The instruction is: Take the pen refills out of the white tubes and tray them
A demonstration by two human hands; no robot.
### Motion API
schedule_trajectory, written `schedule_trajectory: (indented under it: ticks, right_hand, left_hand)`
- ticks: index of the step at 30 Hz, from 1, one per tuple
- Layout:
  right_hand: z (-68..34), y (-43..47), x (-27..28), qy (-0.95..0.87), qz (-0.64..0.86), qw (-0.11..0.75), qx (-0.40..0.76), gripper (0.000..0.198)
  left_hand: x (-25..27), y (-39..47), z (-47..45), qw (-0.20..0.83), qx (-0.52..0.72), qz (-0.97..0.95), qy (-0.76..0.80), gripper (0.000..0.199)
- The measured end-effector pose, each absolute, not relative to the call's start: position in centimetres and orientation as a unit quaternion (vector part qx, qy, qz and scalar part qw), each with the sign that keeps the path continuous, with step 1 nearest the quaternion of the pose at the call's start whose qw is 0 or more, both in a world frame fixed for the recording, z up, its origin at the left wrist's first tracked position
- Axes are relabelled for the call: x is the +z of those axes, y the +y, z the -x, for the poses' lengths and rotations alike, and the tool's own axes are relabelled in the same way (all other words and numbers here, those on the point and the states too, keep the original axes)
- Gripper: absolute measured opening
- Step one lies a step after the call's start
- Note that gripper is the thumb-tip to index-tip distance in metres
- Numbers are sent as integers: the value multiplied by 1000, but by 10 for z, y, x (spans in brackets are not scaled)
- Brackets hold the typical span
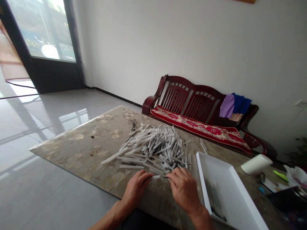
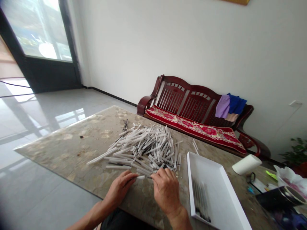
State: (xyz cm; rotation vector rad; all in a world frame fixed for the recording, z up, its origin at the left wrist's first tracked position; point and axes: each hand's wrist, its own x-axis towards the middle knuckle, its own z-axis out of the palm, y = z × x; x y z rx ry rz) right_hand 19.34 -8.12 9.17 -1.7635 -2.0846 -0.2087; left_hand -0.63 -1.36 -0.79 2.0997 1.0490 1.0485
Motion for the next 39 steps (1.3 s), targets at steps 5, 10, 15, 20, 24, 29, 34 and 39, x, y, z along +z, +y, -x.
schedule_trajectory:
  ticks: [5, 10, 15, 20, 24, 29, 34, 39]
  right_hand:
    - [-187, -83, 89, -759, 620, 186, -71, 22]
    - [-179, -86, 89, -768, 613, 171, -72, 31]
    - [-170, -88, 80, -756, 585, 293, 19, 53]
    - [-151, -87, 65, -674, 553, 453, 188, 44]
    - [-137, -73, 55, -537, 495, 584, 354, 37]
    - [-162, -25, 44, -488, 611, 574, 243, 32]
    - [-172, 21, 33, -693, 656, 296, 38, 22]
    - [-157, 41, 25, -731, 644, 225, 10, 19]
  left_hand:
    - [-4, -15, 9, 214, 370, -827, 366, 19]
    - [4, -20, 8, 181, 345, -858, 333, 19]
    - [4, -23, 5, 253, 355, -830, 349, 26]
    - [2, -28, -1, 297, 353, -822, 334, 28]
    - [-2, -29, -3, 342, 361, -804, 325, 30]
    - [-3, -18, 13, 351, 391, -762, 378, 22]
    - [1, -11, 25, 330, 403, -743, 419, 21]
    - [2, -8, 28, 310, 386, -753, 433, 22]
